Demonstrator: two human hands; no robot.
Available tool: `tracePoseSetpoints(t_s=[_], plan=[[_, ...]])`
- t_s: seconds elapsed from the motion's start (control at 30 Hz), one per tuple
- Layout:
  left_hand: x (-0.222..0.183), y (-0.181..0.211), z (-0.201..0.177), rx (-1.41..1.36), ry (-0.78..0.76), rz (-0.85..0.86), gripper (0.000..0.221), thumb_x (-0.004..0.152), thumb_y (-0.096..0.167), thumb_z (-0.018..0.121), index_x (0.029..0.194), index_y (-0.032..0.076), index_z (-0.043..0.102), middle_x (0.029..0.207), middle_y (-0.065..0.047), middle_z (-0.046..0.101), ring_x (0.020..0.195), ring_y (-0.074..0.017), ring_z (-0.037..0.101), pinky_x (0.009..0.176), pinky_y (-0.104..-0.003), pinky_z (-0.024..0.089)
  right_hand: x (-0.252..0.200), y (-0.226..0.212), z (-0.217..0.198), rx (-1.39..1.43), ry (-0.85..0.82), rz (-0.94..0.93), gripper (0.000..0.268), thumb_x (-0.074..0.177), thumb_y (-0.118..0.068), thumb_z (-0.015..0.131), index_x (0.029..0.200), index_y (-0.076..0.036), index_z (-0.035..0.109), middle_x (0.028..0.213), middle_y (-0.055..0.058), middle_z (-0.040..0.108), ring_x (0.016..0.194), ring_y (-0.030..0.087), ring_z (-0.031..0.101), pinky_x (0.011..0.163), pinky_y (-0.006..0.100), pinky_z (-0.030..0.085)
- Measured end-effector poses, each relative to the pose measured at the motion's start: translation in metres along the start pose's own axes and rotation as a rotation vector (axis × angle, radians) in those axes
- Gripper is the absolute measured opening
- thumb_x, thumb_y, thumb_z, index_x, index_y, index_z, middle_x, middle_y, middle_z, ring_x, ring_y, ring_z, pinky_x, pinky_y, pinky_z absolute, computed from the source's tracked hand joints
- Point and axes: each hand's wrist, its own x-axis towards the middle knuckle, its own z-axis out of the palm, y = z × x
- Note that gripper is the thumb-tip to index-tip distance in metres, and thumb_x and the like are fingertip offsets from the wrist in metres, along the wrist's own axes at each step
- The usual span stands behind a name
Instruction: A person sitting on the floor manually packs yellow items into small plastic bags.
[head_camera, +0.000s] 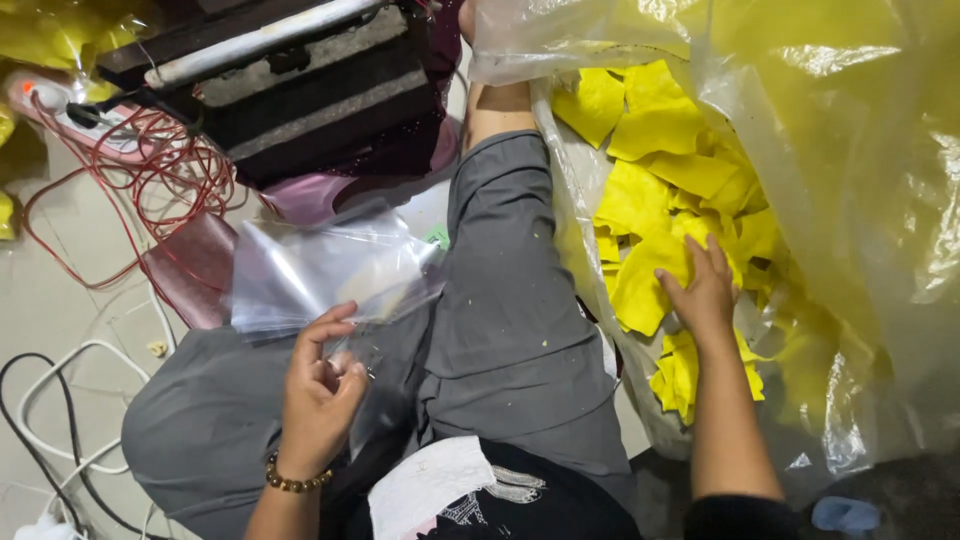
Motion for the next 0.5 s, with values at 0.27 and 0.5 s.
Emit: tracePoseSetpoints(t_s=[0.27,0.5], plan=[[-0.010,0.004,-0.017,0.039,0.075,0.196,0.019,0.093,-0.007,0.042,0.094,0.004,0.057,0.126,-0.023,0.065,0.047,-0.0133,0.062,0.058,-0.025,0.054,0.041,0.022,0.013,-0.275,-0.162,0.123,0.071,0.089,-0.048,0.070,0.151,-0.021,0.046,0.150,0.012,0.052,0.138,0.037,0.042,0.106,0.067,0.026],[-0.009,0.008,-0.029,0.165,0.183,0.437,0.027,0.091,-0.018,0.041,0.086,-0.002,0.063,0.103,-0.024,0.069,0.059,-0.0216,0.072,0.057,-0.023,0.061,0.003,0.031,-0.039,0.197,0.362,-0.136,0.033,0.099,-0.024,0.076,0.123,-0.003,0.073,0.119,0.015,0.073,0.110,0.033,0.066,0.091,0.048,0.051]])
